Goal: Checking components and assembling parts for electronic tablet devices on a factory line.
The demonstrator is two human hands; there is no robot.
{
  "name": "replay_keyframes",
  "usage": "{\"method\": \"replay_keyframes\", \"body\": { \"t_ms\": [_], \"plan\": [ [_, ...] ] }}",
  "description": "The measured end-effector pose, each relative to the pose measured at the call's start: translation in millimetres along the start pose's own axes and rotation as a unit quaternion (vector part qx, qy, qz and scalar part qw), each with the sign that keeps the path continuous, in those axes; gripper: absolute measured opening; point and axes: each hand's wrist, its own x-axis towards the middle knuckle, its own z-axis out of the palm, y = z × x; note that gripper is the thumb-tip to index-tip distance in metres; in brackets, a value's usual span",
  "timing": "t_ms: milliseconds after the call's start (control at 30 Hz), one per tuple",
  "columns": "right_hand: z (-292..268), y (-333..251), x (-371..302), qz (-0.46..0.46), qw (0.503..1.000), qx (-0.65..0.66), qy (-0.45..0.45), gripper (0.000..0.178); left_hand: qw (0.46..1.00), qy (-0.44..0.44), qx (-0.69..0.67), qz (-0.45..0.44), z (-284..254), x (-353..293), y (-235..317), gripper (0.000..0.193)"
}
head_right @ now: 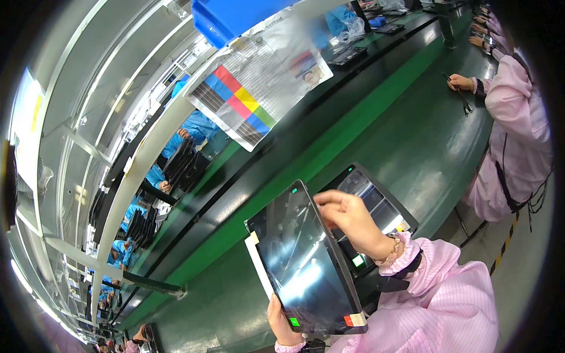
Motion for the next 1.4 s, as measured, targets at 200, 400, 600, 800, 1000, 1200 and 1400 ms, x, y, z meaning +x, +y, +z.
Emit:
{"method": "replay_keyframes", "body": {
  "t_ms": [200, 400, 600, 800, 1000, 1200, 1400],
  "plan": [
    [-19.6, -19.2, -16.1, 0.189, 0.969, 0.043, -0.155, 0.024, 0.998, -0.02, 0.031, 0.048, 15.1, 8.8, 5.1, 0.039],
    [-32.3, -47.4, 6.2, 0.24, 0.929, 0.114, -0.258, 0.054, 0.978, -0.02, 0.114, 0.172, 54.0, 25.4, 24.6, 0.035],
    [-26.2, -62.1, 36.5, 0.141, 0.962, 0.121, -0.2, 0.047, 0.946, -0.079, 0.156, 0.273, 73.3, 58.2, 30.5, 0.035],
    [-32.1, -62.7, 103.2, 0.028, 0.982, 0.118, -0.144, 0.043, 0.974, -0.116, 0.122, 0.148, 109.6, 110.0, 39.4, 0.038],
    [-31.6, -55.7, 147.3, -0.043, 0.993, 0.041, -0.103, 0.046, 0.955, -0.151, 0.215, 0.135, 104.8, 138.4, 29.2, 0.041],
    [-35.8, -52.4, 179.9, -0.044, 0.98, 0.094, -0.17, 0.048, 0.932, -0.184, 0.293, 0.103, 88.7, 173.0, 11.0, 0.022],
    [-28.6, -50.4, 193.1, -0.046, 0.982, 0.091, -0.158, 0.044, 0.941, -0.172, 0.262, 0.127, 99.3, 180.4, 9.8, 0.018]
  ]
}}
